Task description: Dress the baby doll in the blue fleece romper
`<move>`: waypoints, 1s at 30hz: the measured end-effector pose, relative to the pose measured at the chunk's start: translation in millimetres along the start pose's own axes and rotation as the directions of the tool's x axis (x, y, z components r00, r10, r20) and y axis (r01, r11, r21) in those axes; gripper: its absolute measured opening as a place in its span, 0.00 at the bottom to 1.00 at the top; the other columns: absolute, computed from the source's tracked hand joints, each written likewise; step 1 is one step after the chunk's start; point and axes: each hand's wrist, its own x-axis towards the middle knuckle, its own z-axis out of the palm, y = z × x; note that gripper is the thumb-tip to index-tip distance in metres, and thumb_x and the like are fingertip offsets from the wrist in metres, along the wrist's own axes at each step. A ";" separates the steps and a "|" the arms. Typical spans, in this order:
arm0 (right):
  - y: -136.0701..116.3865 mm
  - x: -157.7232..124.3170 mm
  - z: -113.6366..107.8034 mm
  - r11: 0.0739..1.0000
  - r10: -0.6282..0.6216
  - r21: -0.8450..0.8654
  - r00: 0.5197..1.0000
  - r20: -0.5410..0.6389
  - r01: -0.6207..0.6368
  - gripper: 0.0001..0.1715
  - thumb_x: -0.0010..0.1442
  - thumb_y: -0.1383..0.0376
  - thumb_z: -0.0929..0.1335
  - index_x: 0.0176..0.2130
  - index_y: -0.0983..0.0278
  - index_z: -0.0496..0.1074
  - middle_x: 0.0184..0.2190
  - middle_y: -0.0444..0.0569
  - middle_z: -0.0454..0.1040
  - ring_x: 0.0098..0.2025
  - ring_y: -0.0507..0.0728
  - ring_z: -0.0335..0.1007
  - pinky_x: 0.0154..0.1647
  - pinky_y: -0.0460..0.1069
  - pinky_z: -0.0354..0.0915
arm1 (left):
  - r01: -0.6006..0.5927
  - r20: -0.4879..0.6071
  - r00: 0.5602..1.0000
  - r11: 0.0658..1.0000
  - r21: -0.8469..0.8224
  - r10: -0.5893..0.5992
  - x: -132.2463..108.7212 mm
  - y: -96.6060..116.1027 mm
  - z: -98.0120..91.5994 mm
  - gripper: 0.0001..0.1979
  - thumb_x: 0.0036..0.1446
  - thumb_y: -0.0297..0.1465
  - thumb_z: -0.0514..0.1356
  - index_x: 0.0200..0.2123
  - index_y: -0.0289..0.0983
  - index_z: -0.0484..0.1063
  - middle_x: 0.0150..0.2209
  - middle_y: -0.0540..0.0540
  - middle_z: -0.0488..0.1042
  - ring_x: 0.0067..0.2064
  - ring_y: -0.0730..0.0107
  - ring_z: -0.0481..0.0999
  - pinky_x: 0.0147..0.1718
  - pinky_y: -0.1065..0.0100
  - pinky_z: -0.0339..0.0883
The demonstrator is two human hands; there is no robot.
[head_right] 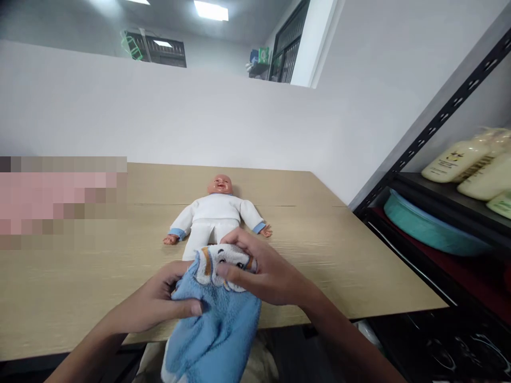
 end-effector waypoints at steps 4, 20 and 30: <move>29.6 17.5 0.8 0.996 0.083 0.011 0.938 0.336 -0.092 0.24 0.61 0.47 0.78 0.42 0.63 0.75 0.33 0.41 0.70 0.34 0.53 0.64 0.39 0.49 0.67 | -0.088 -0.136 0.986 0.993 0.074 0.098 4.0 -5.3 -17.2 0.16 0.66 0.44 0.69 0.48 0.40 0.79 0.47 0.47 0.78 0.50 0.60 0.75 0.52 0.65 0.71; 45.2 31.5 20.7 0.995 -0.092 0.015 0.857 0.507 0.098 0.25 0.57 0.47 0.80 0.38 0.62 0.75 0.35 0.41 0.71 0.36 0.53 0.66 0.45 0.47 0.72 | -0.062 0.327 0.945 0.994 0.093 0.028 -14.5 -18.4 -47.0 0.28 0.69 0.51 0.63 0.63 0.40 0.78 0.61 0.38 0.79 0.62 0.48 0.76 0.65 0.55 0.68; 57.4 36.3 32.9 0.971 0.005 0.182 0.772 0.636 -0.157 0.28 0.58 0.51 0.80 0.51 0.64 0.76 0.44 0.47 0.76 0.46 0.57 0.73 0.54 0.51 0.72 | 0.221 0.442 0.887 0.963 -0.153 -0.133 -30.3 -39.6 -36.0 0.36 0.45 0.61 0.75 0.41 0.35 0.86 0.38 0.43 0.82 0.44 0.50 0.80 0.51 0.58 0.77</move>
